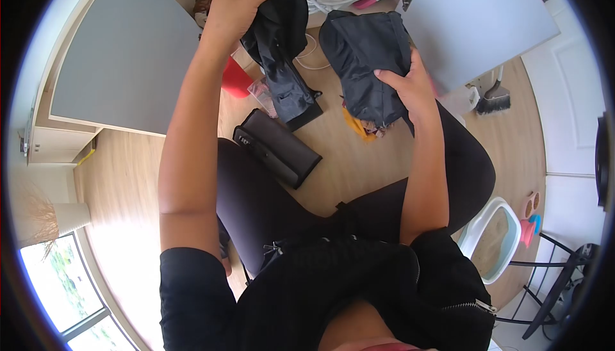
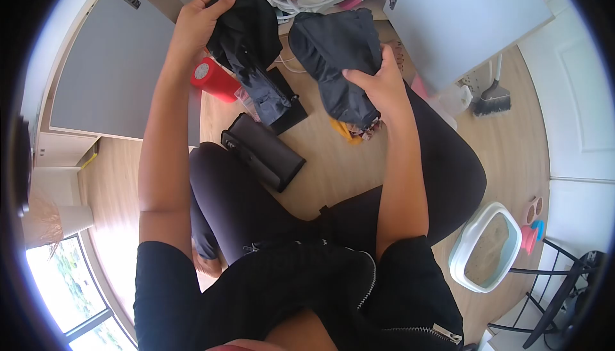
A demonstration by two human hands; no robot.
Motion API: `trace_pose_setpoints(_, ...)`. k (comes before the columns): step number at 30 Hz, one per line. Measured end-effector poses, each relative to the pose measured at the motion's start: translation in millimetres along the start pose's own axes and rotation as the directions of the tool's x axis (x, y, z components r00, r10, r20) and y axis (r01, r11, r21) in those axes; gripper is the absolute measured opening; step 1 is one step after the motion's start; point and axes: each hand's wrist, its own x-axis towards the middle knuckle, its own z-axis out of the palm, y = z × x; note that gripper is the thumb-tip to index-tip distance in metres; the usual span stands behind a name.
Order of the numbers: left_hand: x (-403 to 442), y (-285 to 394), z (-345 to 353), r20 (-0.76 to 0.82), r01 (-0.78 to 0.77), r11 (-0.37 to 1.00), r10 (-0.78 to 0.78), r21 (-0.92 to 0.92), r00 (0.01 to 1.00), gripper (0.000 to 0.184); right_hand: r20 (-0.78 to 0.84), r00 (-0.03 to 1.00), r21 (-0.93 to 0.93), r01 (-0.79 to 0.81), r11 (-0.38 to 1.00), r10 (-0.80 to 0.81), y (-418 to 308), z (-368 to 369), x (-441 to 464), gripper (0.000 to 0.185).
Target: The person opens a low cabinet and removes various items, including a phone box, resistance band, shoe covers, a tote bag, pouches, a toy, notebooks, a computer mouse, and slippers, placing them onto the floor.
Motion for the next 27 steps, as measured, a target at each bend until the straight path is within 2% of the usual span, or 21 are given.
trace_pose_setpoints(1, 0, 5, -1, 0.001, 0.000, 1.000, 0.000, 0.000, 1.000, 0.028, -0.008, 1.000, -0.021, -0.026, 0.999, 0.025, -1, 0, 0, 0.049)
trace_pose_setpoints(3, 2, 14, -5, -0.092, -0.022, 0.894, 0.070, 0.448, 0.993, 0.031, -0.013, 0.998, -0.044, -0.056, 0.997, 0.055, 2, -1, 2, 0.044)
trace_pose_setpoints(4, 1, 14, -6, -0.095, -0.018, 0.894, 0.068, 0.448, 0.993, 0.031, -0.017, 0.998, 0.055, -0.055, 0.997, 0.056, 7, -4, 5, 0.038)
trace_pose_setpoints(5, 1, 14, -6, -0.118, -0.054, 0.862, 0.131, 0.503, 0.984, 0.033, -0.020, 0.998, 0.155, -0.053, 0.987, 0.057, 13, -6, 9, 0.031)
trace_pose_setpoints(6, 1, 14, -7, -0.136, -0.086, 0.826, 0.193, 0.558, 0.972, 0.035, -0.015, 0.998, 0.155, -0.057, 0.986, 0.060, 20, -7, 11, 0.031)
trace_pose_setpoints(7, 2, 13, -9, -0.139, -0.081, 0.825, 0.190, 0.559, 0.972, 0.035, -0.056, 0.998, 0.135, -0.025, 0.991, 0.032, 24, -7, 12, 0.027)
trace_pose_setpoints(9, 1, 12, -14, -0.151, -0.045, 0.848, 0.146, 0.528, 0.978, 0.037, -0.090, 0.996, 0.112, -0.005, 0.994, 0.015, 33, -6, 14, 0.024)
trace_pose_setpoints(11, 5, 3, -21, -0.136, -0.054, 0.874, 0.136, 0.482, 0.981, 0.037, -0.130, 0.972, -0.264, 0.157, 0.952, -0.196, 37, 2, 14, 0.024)
trace_pose_setpoints(12, 6, -2, -24, -0.120, -0.074, 0.898, 0.139, 0.433, 0.983, 0.037, -0.061, 0.882, -0.443, 0.396, 0.804, -0.468, 54, 3, 21, 0.024)
trace_pose_setpoints(13, 3, 0, -23, -0.123, -0.067, 0.899, 0.132, 0.432, 0.984, 0.037, -0.024, 0.913, -0.354, 0.372, 0.858, -0.406, 50, 15, 11, 0.027)
trace_pose_setpoints(15, -4, 12, -19, -0.125, -0.082, 0.845, 0.173, 0.528, 0.977, 0.028, 0.149, 0.921, -0.288, 0.388, 0.876, -0.359, 51, 40, -1, 0.042)
trace_pose_setpoints(16, -7, 15, -18, -0.124, -0.081, 0.846, 0.170, 0.527, 0.978, 0.028, 0.148, 0.923, -0.290, 0.385, 0.876, -0.356, 61, 53, -4, 0.042)
trace_pose_setpoints(18, -10, 19, -18, -0.100, -0.022, 0.976, 0.045, 0.218, 0.994, 0.032, 0.160, 0.936, -0.360, 0.350, 0.865, -0.313, 82, 68, -8, 0.053)
trace_pose_setpoints(19, -10, 19, -20, -0.101, -0.020, 0.976, 0.043, 0.217, 0.994, 0.032, 0.163, 0.941, -0.383, 0.338, 0.860, -0.297, 82, 71, -11, 0.056)
trace_pose_setpoints(20, -8, 20, -25, -0.121, 0.018, 0.981, 0.005, 0.191, 0.993, 0.032, 0.239, 0.971, -0.277, 0.088, 0.957, -0.021, 79, 68, -11, 0.058)
trace_pose_setpoints(21, -7, 20, -31, -0.145, 0.058, 0.984, -0.034, 0.166, 0.989, 0.032, 0.342, 0.908, -0.192, -0.185, 0.964, 0.243, 76, 66, -10, 0.059)
trace_pose_setpoints(22, -5, 15, -39, -0.151, 0.062, 0.984, -0.037, 0.167, 0.988, 0.032, 0.341, 0.915, -0.097, -0.195, 0.976, 0.217, 82, 61, -4, 0.049)
trace_pose_setpoints(23, -2, 8, -48, -0.142, 0.054, 0.996, -0.043, 0.072, 0.989, 0.029, 0.240, 0.957, -0.062, -0.154, 0.986, 0.165, 76, 59, 0, 0.038)
trace_pose_setpoints(24, -2, 0, -56, -0.131, 0.046, 0.999, -0.049, -0.025, 0.990, 0.026, 0.197, 0.977, -0.084, -0.072, 0.994, 0.087, 66, 50, 8, 0.033)
trace_pose_setpoints(25, -6, -7, -62, -0.131, 0.050, 0.998, -0.054, -0.029, 0.990, 0.026, 0.152, 0.988, -0.110, 0.008, 0.994, 0.009, 40, 44, 14, 0.029)
trace_pose_setpoints(27, -16, -21, -71, -0.216, 0.217, 0.974, -0.225, -0.061, 0.950, 0.036, 0.128, 0.951, -0.388, 0.311, 0.868, -0.283, 1, 35, 28, 0.022)
